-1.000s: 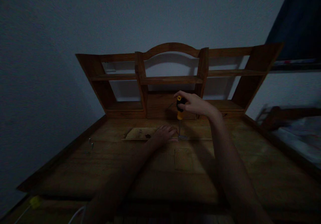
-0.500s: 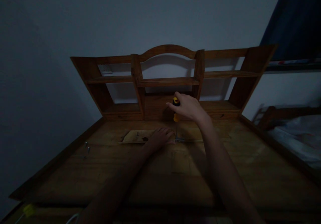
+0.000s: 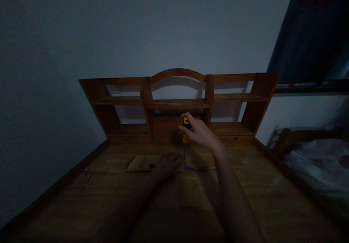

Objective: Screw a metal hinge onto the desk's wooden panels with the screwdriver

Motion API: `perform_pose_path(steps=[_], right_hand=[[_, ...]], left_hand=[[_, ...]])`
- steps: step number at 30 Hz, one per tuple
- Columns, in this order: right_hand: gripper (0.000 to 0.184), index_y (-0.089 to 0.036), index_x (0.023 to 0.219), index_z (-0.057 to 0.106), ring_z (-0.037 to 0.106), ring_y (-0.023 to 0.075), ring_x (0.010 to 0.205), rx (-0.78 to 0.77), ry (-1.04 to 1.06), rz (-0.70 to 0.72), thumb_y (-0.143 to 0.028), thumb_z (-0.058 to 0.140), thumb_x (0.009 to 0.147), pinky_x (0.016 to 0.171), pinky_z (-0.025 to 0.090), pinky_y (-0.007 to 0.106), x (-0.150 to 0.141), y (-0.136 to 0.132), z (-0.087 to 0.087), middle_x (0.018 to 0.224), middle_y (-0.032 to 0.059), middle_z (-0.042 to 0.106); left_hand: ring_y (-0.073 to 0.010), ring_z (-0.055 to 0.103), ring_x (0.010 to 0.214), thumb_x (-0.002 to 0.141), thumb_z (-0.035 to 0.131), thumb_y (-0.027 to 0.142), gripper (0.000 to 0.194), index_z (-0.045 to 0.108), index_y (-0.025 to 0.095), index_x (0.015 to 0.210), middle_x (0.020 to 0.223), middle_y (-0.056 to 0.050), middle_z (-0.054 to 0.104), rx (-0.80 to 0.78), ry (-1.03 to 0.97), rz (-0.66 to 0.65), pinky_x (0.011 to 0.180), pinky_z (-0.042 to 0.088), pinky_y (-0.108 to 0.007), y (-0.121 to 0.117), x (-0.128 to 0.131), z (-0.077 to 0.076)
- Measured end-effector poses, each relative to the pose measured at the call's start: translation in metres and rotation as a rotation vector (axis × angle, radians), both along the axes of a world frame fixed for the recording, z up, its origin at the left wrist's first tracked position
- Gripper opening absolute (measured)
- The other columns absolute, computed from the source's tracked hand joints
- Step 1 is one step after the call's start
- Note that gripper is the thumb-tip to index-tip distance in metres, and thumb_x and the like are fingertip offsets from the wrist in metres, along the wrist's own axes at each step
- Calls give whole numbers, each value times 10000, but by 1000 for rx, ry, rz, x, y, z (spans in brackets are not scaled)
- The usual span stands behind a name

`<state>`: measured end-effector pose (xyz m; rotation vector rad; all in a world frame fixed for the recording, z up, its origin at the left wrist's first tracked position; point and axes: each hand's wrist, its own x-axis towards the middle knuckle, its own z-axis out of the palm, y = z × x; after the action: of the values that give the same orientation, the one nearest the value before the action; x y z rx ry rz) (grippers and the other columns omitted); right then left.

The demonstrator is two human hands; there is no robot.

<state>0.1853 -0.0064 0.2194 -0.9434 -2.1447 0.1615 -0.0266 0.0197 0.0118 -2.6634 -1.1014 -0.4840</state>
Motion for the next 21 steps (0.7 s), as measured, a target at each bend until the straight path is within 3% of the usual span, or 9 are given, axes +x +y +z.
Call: perform_pose_path(steps=[4,8,13,17,21], right_hand=[[359,-266,1307,445,640,190,795,125,118,-65,-385,492,971,755,472,318,8,-22,19,1069,55,661],[374,-270,1312,451,640,194,767,224,173,-162,-413,486,968,749,493,343,21,-32,29,1067,53,663],[389,-271,1304,464,657,233,850,276,184,-237,-430,509,951,744,510,354,35,-29,30,1066,55,660],[419,-259,1334,432,658,248,884,311,214,-305,-385,510,941,770,518,374,37,-31,32,1065,64,651],[313,-266,1237,497,643,213,914,405,320,-296,-296,513,926,823,524,371,34,-48,40,1056,40,629]], left_hand=[[-291,434,1338,911,541,578,568,506,251,1374,1421,-105,499,-18,-64,-20,1113,372,-489,-4,1,5],[-270,344,1423,916,549,563,498,565,248,1302,1493,-84,437,-13,-166,-50,1137,358,-472,-12,12,9],[-236,471,1317,946,566,436,274,649,266,1144,1396,-39,542,-13,-214,-82,1084,414,-414,-16,28,8],[-217,558,1175,959,555,390,248,637,244,1143,1249,-47,618,-64,-255,-62,1006,459,-384,-16,34,7],[-199,564,1138,965,549,375,226,629,245,1131,1222,-38,616,-131,-251,-91,979,464,-363,-19,35,12]])
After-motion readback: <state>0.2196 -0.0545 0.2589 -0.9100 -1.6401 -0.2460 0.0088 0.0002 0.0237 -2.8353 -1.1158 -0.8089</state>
